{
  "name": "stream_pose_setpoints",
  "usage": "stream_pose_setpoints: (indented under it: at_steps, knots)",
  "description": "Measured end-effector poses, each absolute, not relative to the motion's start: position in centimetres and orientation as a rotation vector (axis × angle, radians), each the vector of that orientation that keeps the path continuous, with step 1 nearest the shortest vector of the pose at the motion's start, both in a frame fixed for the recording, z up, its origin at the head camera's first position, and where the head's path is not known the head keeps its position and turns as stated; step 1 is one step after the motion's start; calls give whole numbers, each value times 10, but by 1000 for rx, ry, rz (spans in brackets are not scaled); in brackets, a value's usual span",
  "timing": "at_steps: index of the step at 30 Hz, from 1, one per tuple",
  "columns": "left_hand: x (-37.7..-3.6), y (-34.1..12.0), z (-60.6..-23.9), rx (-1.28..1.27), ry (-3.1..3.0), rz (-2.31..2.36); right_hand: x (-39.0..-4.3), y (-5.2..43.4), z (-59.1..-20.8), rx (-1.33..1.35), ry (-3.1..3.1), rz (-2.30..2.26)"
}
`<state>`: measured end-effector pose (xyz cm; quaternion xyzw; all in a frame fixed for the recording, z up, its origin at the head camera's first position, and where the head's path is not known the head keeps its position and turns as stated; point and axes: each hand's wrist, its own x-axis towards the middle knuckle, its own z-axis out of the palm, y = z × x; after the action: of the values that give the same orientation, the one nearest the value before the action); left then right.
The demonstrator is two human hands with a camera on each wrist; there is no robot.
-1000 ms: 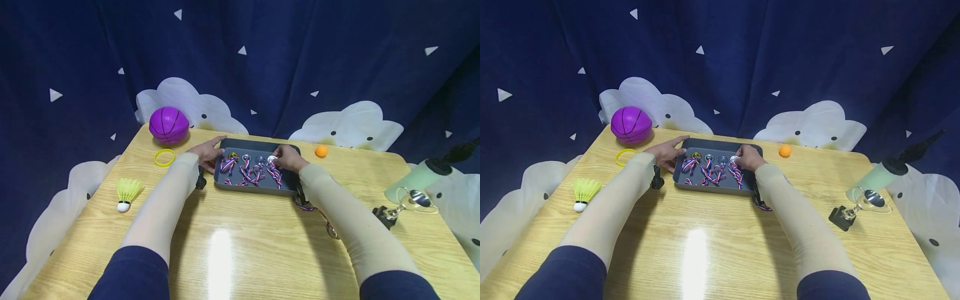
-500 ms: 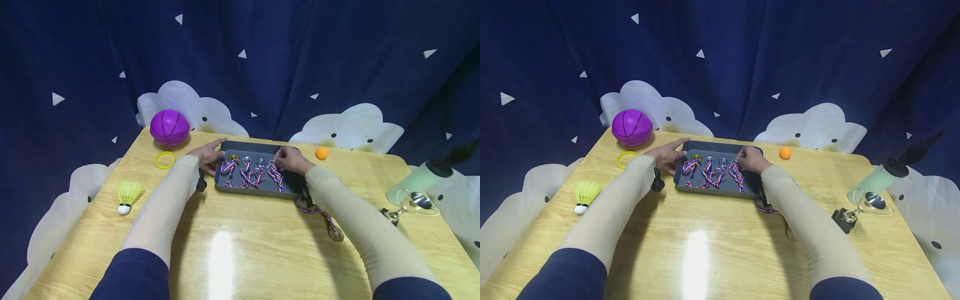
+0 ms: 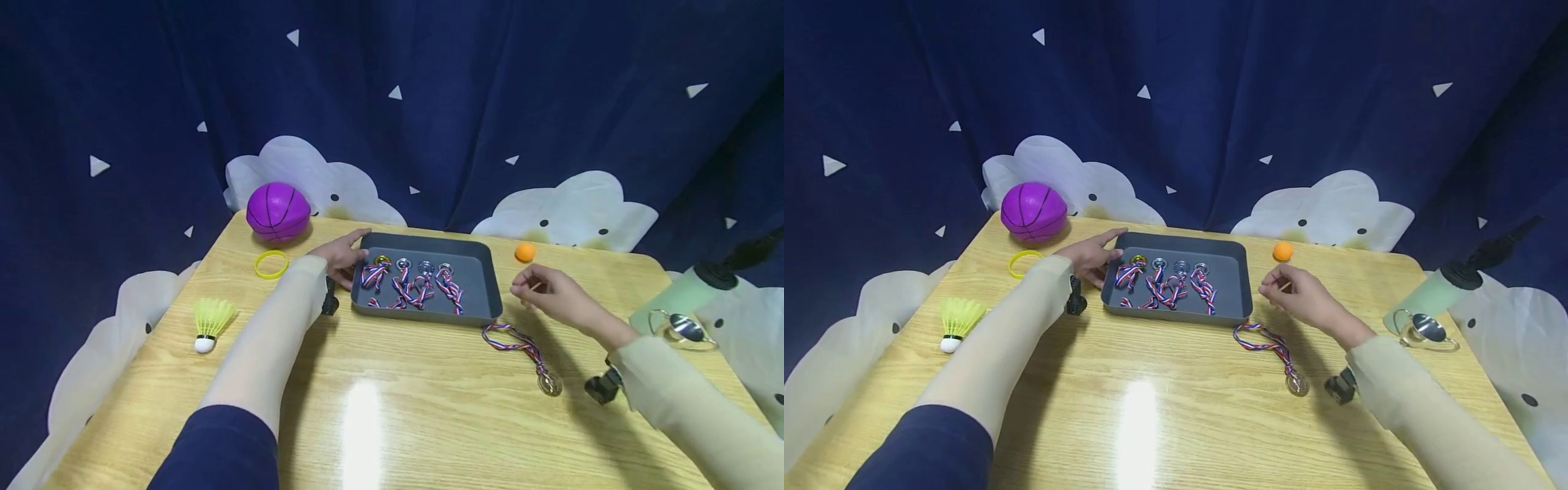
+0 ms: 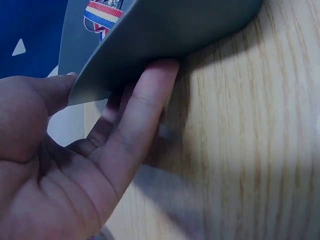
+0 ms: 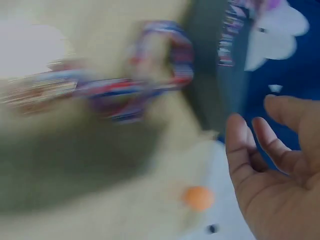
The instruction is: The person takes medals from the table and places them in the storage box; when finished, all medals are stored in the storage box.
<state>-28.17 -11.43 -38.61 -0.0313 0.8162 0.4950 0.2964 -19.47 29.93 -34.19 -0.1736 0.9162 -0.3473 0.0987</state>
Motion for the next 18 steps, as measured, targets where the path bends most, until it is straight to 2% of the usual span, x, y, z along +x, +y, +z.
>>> stream_pose_setpoints:
  at_steps: [9, 13, 18]
  knots:
    - [-280, -110, -385, -86, 2171, 1322, -119, 357, -385, -380, 2723, -808]
    - [-280, -110, -386, -97, 2170, 1326, -104, 364, -398, -354, 2781, -749]
    - [-281, -113, -388, -114, 2191, 1310, -99, 360, -410, -473, 2806, -832]
